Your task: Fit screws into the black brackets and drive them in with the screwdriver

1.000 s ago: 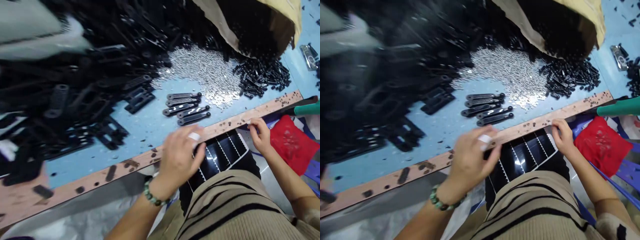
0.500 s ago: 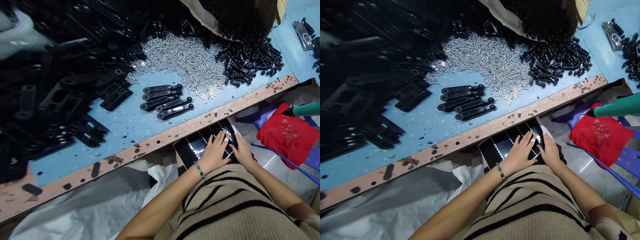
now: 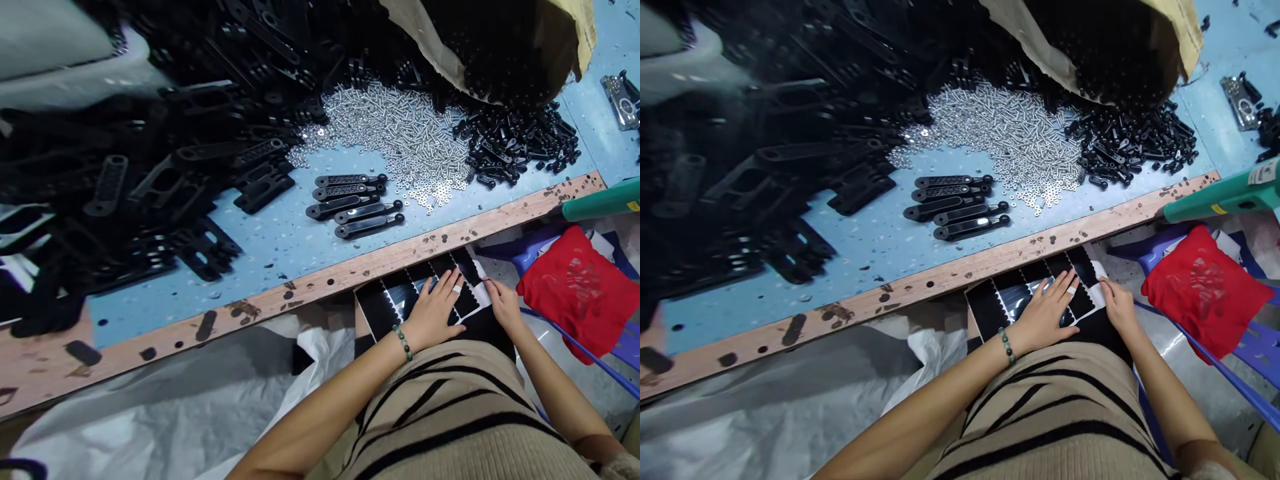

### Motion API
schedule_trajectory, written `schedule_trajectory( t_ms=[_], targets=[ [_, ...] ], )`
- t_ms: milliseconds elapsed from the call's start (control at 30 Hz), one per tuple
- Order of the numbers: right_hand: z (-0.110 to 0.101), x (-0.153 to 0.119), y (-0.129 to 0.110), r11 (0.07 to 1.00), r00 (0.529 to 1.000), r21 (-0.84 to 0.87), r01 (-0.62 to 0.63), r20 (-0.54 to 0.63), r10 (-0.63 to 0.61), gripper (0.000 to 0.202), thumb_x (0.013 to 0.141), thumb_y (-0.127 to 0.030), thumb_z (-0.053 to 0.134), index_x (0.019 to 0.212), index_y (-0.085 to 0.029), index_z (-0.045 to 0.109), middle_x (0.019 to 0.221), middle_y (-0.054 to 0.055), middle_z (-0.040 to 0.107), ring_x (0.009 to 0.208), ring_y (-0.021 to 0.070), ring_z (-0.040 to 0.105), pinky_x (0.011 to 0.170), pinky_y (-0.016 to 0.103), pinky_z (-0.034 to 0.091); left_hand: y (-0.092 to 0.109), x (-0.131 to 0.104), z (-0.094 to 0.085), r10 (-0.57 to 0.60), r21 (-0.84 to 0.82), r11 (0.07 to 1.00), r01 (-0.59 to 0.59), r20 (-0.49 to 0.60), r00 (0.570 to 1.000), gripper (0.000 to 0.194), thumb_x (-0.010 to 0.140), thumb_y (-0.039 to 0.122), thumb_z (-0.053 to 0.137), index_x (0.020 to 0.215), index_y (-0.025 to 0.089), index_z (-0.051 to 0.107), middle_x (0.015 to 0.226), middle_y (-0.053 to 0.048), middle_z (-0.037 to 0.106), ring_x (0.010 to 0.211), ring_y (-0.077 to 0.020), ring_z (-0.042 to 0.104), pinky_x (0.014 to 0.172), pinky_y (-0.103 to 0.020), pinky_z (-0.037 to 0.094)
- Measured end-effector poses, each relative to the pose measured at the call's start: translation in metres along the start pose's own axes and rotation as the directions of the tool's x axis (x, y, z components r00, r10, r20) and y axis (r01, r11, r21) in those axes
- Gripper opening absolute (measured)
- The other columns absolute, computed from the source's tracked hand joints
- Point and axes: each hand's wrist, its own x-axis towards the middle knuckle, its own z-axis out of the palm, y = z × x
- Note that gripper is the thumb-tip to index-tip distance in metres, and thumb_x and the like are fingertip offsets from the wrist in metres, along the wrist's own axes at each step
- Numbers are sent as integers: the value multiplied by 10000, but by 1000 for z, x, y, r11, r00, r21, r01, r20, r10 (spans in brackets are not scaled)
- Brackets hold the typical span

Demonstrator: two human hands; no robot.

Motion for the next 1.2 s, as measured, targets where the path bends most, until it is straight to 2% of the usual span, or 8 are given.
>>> schedule_trajectory(
  t_ms=[100,167,267,367,533,767,933,1200],
  targets=[
    [-18,7,2,989,987,129,-69,-134,86,462,925,-485,371,1040,-157,676,968,132,734,888,258,700,775,392,564,-5,-2,-9,-22,-190,982,18,-17,1000,841,762,523,666,1442,156,335,1558,-161,184,1440,-334,143,1150,-561,115],
    [-25,12,-12,991,980,102,90,-185,-70,395,916,-447,418,1072,-169,652,975,124,721,893,249,690,787,401,562,-2,-2,-21,-48,-435,900,24,-45,998,651,831,591,553,1328,172,509,1525,-150,291,1406,-316,261,1151,-508,194],
    [-24,23,-55,896,882,-87,435,-158,-443,353,856,-386,549,1155,-203,589,1076,128,663,1008,272,634,888,462,518,10,-1,-47,-66,-856,516,40,7,998,670,928,650,240,1160,166,641,1335,-137,543,1227,-263,515,1022,-433,425],
    [-14,33,-103,783,799,-235,576,-38,-600,559,790,-368,628,1296,-204,456,1200,160,563,1121,312,549,949,525,465,20,-3,-75,-153,-971,238,-32,-70,986,617,900,647,376,1155,154,646,1185,-113,650,1123,-262,588,988,-422,455],
    [-20,46,-154,752,771,-175,635,84,-631,665,811,-344,624,1382,-210,309,1224,164,485,1123,305,511,888,502,496,12,-28,-113,-342,-891,422,-166,-326,881,348,921,430,484,1012,187,718,1285,-72,600,1215,-243,531,1094,-405,363],
    [-19,64,-216,663,630,202,721,209,-748,54,892,-184,536,896,-234,513,903,43,545,856,176,570,757,335,510,-9,-71,-139,-293,-710,685,-162,-472,831,393,980,304,360,1336,230,511,1382,-56,524,1261,-203,505,1099,-405,392],
    [-5,88,-235,740,827,466,484,32,-561,103,866,-204,569,934,-245,503,774,-12,569,666,127,566,579,261,484,-59,-71,-174,-251,-253,963,92,-721,646,383,985,287,364,1341,220,487,1474,-69,409,1383,-241,338,1106,-497,343],
    [23,137,-247,832,947,538,135,176,-267,182,705,-350,726,786,-196,671,645,0,631,560,132,589,531,274,506,-100,-61,-188,-140,153,945,290,-609,780,355,942,182,441,1290,187,511,1396,-98,503,1336,-270,401,1104,-611,203]
  ],
)
